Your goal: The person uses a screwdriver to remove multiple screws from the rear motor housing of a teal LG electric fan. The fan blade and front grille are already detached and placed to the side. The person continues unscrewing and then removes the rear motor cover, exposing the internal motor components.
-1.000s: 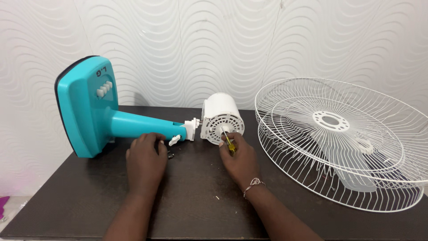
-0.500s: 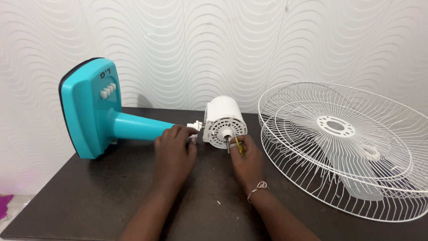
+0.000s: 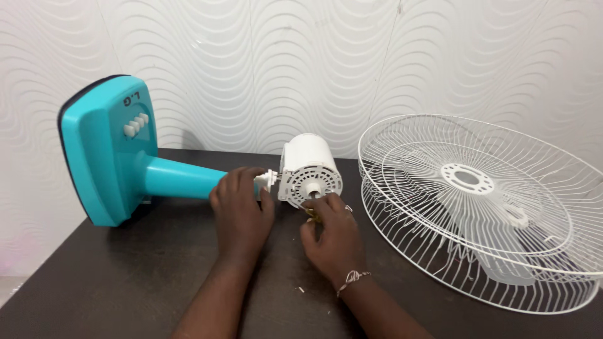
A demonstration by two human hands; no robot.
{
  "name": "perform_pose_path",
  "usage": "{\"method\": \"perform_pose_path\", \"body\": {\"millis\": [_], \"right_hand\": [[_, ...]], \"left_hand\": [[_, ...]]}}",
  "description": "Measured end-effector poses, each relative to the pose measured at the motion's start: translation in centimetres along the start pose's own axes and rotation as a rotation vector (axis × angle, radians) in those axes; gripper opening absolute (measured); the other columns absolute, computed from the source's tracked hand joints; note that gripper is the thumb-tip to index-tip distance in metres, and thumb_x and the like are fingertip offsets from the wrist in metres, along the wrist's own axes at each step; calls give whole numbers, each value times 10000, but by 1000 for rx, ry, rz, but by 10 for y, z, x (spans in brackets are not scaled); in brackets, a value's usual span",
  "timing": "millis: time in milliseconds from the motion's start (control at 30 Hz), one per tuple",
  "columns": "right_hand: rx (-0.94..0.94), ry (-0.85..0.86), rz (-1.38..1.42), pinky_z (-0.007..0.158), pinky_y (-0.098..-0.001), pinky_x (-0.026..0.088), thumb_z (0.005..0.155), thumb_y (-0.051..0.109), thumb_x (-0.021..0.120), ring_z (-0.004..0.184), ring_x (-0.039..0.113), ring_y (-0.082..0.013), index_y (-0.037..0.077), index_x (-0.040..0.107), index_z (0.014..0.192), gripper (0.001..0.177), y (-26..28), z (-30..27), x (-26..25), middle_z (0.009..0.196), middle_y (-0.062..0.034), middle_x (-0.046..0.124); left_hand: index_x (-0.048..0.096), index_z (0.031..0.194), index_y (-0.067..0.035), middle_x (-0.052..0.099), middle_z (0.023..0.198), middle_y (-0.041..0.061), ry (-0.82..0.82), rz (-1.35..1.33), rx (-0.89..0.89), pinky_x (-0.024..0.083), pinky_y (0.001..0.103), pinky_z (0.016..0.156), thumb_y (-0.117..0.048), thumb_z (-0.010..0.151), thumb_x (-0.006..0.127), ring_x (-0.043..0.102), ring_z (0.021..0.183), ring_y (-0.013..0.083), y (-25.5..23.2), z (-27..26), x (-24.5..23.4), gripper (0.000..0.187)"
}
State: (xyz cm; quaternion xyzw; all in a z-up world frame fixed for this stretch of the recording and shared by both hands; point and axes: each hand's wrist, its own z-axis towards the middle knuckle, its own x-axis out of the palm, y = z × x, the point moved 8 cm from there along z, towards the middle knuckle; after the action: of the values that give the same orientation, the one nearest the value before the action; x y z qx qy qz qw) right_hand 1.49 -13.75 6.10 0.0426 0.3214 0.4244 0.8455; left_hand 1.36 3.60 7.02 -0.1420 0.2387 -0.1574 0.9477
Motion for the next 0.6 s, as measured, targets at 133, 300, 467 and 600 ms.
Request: {"method": "perform_pose_path", "body": {"millis": [133, 300, 467, 600], "right_hand": [[-99, 92, -13, 690, -416, 568, 827, 140, 686, 774, 699, -298, 142, 679, 1230, 403, 25, -1, 1, 980, -88, 662], [-66, 401, -88, 630, -421, 563, 928, 215, 672, 681, 692, -261, 212, 570, 1450, 532, 29, -7, 24, 887, -60, 670], [10, 465, -117, 702, -439, 560, 883, 259, 669, 757, 692, -283, 200, 692, 1295, 417, 21, -7, 31, 903, -58, 686], [-1, 455, -91, 727, -459, 555, 843, 331, 708, 829, 688, -326, 127, 763, 1122, 351, 23, -4, 33, 1018, -86, 691]], "left_hand": [[620, 1159, -75, 621, 1161, 97, -59, -22, -111, 354, 516, 1068, -115, 895, 651, 546, 1204, 310, 11, 1, -8, 269], [641, 1097, -80, 622, 1115, 98, -55, -45, -196, 345, 516, 1047, -121, 899, 647, 542, 1178, 315, 19, 1, -6, 202], [646, 1085, -80, 630, 1104, 92, -87, -79, -229, 339, 518, 1063, -133, 963, 609, 546, 1180, 307, 22, -1, -7, 138], [646, 1091, -76, 642, 1100, 93, -72, -88, -155, 335, 516, 1051, -165, 963, 604, 554, 1165, 303, 15, 0, -7, 161]]}}
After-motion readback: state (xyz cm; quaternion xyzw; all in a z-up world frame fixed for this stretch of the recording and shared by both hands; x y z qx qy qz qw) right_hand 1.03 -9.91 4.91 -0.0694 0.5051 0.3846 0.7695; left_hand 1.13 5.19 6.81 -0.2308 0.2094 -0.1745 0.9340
